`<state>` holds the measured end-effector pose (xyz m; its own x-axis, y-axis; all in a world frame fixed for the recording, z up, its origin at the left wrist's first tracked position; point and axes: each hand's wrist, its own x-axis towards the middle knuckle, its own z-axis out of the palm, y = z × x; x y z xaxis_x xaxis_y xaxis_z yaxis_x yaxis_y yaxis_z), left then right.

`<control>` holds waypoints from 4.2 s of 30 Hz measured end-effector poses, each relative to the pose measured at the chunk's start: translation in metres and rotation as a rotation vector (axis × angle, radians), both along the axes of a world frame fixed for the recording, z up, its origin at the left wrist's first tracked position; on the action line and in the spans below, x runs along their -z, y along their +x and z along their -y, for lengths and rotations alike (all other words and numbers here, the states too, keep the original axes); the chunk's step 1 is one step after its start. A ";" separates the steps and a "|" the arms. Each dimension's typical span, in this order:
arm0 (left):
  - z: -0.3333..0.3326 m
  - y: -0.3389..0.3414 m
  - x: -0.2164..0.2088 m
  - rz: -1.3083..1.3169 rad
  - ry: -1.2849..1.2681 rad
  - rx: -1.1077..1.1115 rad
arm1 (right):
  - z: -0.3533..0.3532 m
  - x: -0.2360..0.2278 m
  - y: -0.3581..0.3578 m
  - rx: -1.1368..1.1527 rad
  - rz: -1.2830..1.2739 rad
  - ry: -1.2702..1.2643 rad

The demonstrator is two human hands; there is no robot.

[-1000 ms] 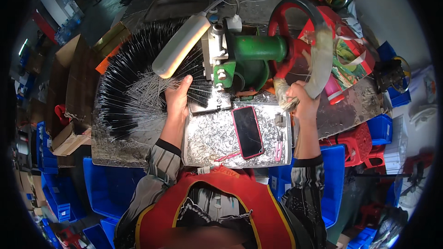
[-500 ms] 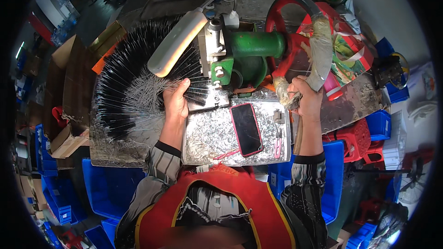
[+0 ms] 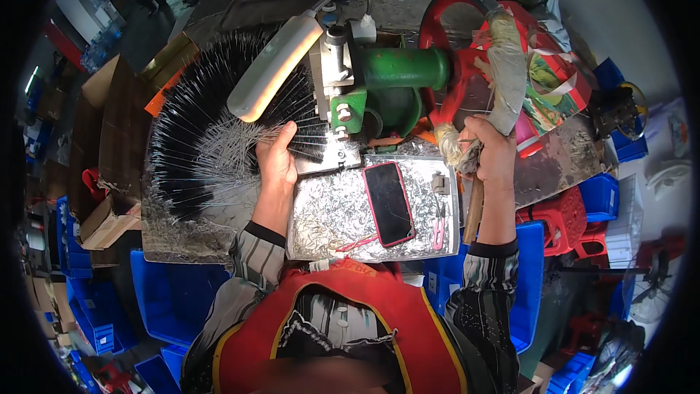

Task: Assembling and binding segments of black and white industrial brushes at a factory workstation using an assembly press.

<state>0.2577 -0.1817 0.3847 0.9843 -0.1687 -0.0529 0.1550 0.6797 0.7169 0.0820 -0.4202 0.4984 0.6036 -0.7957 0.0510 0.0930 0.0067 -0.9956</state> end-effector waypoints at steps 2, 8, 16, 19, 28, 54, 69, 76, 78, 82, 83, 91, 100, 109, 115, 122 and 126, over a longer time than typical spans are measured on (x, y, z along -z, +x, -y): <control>0.000 0.000 0.000 -0.003 0.005 0.000 | -0.003 0.001 0.001 0.020 0.007 -0.007; 0.000 0.001 0.002 -0.013 -0.001 0.022 | -0.002 0.008 -0.001 -0.039 0.061 -0.040; 0.002 0.004 0.006 -0.004 -0.021 0.010 | -0.002 -0.017 0.000 -0.003 -0.053 -0.024; 0.000 0.005 0.009 0.022 -0.006 0.022 | -0.004 -0.027 0.002 -0.050 -0.048 -0.012; -0.001 0.002 0.000 0.015 0.079 0.058 | 0.008 0.066 0.007 -0.201 0.300 -0.249; 0.006 0.012 0.012 0.016 -0.053 0.011 | 0.014 -0.018 -0.002 -0.103 -0.032 0.007; 0.011 0.010 -0.006 0.048 0.104 0.070 | 0.011 0.042 -0.002 -0.227 0.241 -0.139; 0.011 0.011 0.001 0.047 -0.001 0.133 | 0.014 0.004 -0.006 -0.064 0.047 0.061; 0.009 0.011 0.000 0.037 -0.048 0.105 | 0.007 -0.003 -0.004 -0.049 0.009 0.041; 0.008 0.008 -0.004 0.027 -0.150 0.101 | -0.005 -0.002 0.000 -0.007 0.003 0.003; 0.009 0.009 -0.003 0.006 -0.131 0.084 | -0.004 0.001 -0.001 0.003 0.035 -0.001; 0.011 0.012 -0.001 0.037 -0.113 0.099 | -0.007 0.000 -0.001 -0.019 0.016 -0.026; 0.011 0.011 -0.003 0.055 -0.034 0.141 | -0.002 0.003 -0.003 -0.056 0.009 -0.026; 0.011 0.011 -0.004 0.044 -0.027 0.147 | 0.014 -0.011 -0.006 -0.106 -0.046 0.005; 0.013 0.011 -0.005 0.066 -0.031 0.142 | 0.019 -0.013 -0.006 -0.161 -0.038 0.046; 0.010 0.015 0.003 0.056 0.032 0.116 | 0.003 0.067 0.012 -0.138 0.423 -0.340; 0.012 0.002 -0.015 0.084 0.127 0.042 | 0.009 0.060 0.002 -0.191 0.307 -0.208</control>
<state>0.2599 -0.1942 0.3994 0.9784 -0.2067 0.0058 0.1171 0.5773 0.8081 0.0837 -0.4288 0.4385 0.6707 -0.6247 0.3999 0.4027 -0.1462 -0.9036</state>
